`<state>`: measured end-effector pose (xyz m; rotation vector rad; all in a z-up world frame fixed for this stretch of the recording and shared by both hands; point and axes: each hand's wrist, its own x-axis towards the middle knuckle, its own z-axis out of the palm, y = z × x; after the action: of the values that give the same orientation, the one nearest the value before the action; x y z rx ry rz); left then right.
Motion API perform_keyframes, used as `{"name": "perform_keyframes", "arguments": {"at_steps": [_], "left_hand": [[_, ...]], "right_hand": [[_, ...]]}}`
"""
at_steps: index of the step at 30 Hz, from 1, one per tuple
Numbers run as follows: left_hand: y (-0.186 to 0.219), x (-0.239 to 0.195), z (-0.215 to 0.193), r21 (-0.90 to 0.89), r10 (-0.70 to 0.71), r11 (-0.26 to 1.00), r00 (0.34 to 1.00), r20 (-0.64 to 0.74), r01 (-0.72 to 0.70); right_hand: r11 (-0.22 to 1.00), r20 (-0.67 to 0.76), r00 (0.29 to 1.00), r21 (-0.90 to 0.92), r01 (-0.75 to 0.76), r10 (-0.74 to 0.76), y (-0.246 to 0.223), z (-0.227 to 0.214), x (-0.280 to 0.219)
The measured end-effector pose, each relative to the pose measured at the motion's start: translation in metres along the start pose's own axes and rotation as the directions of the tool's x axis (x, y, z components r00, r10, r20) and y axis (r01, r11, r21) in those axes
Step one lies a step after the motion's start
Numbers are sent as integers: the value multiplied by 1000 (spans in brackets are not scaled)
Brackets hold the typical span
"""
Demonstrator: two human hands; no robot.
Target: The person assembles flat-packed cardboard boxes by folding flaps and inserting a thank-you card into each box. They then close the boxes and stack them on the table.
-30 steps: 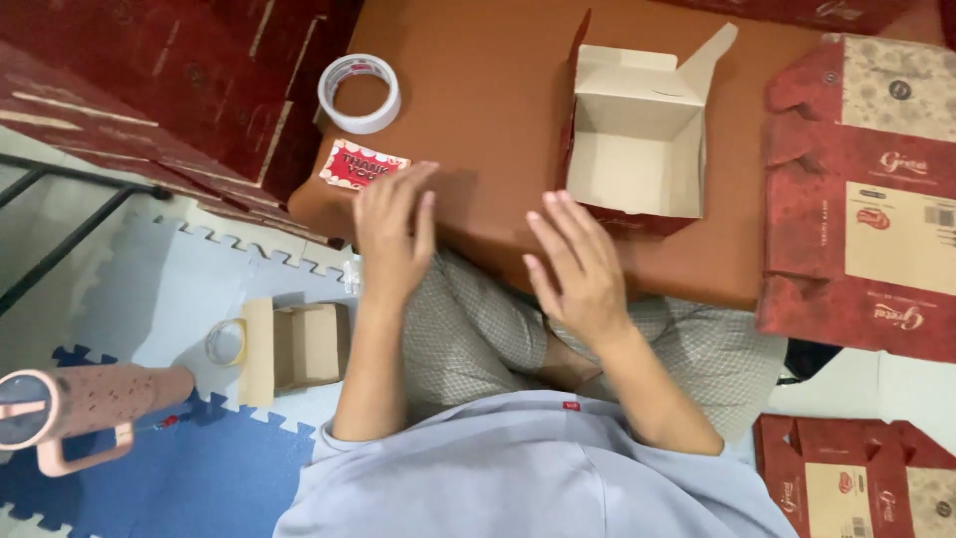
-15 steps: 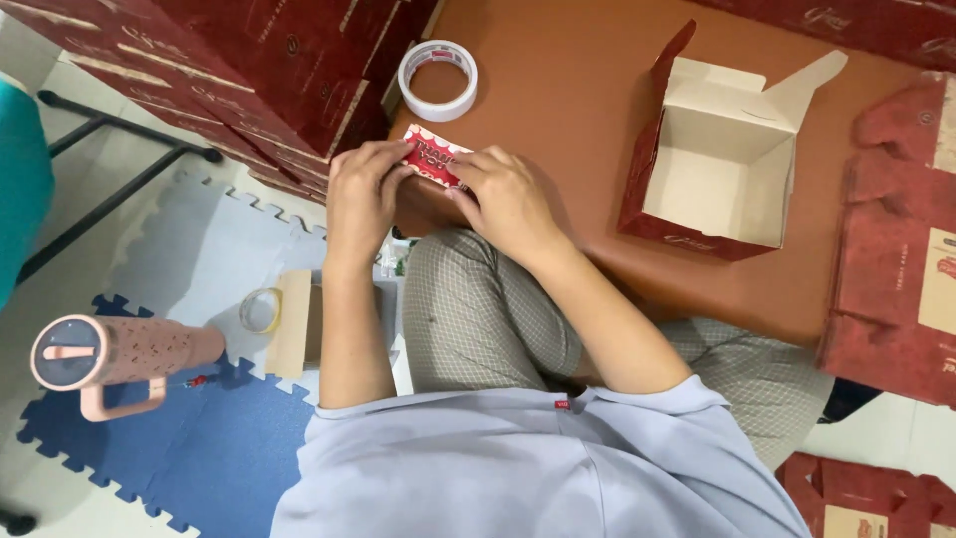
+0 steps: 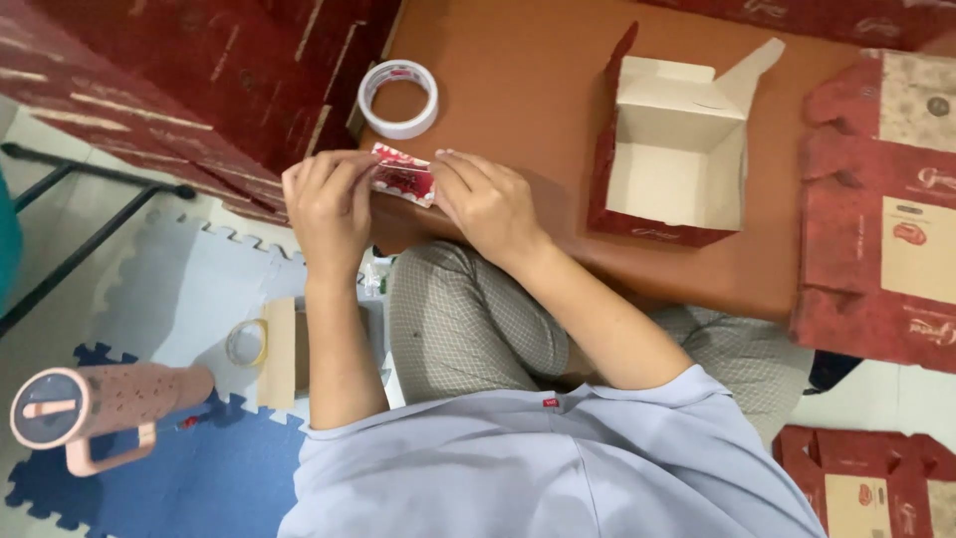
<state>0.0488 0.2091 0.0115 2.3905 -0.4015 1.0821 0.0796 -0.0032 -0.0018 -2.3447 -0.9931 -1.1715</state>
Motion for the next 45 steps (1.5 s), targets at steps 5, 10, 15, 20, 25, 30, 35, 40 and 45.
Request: {"name": "perform_keyframes", "arguments": {"at_steps": [5,10,15,20,25,30,35,40,45], "left_hand": [[73,42,-5,-237,112,965,993,-32,-116],[138,72,32,-363,271,898,963,9,-249],[180,78,108,-288,464,864,876,134,-414],[178,82,187,-36,550,819,767,331,-572],[174,76,215,67,518,757,659,546,-650],[186,75,217,133,334,758,556,761,-638],[193,78,213,134,190,754,409,893,-643],[185,84,201,41,235,818,399,886,-574],[175,107,159,-144,394,918,812,430,-369]], "right_hand": [[996,-82,994,-70,63,-69,23,-111,14],[995,81,996,-87,40,-33,77,-208,0],[979,457,880,-198,-44,132,142,-237,-25],[950,689,693,-311,21,210,193,-186,-45],[955,768,601,-297,27,222,203,-155,-51],[942,766,602,-328,67,224,204,-133,-63],[936,781,575,-346,70,246,208,-117,-85],[938,887,358,-338,79,290,191,-155,-48],[880,254,874,-354,-316,416,224,-181,-24]]}}
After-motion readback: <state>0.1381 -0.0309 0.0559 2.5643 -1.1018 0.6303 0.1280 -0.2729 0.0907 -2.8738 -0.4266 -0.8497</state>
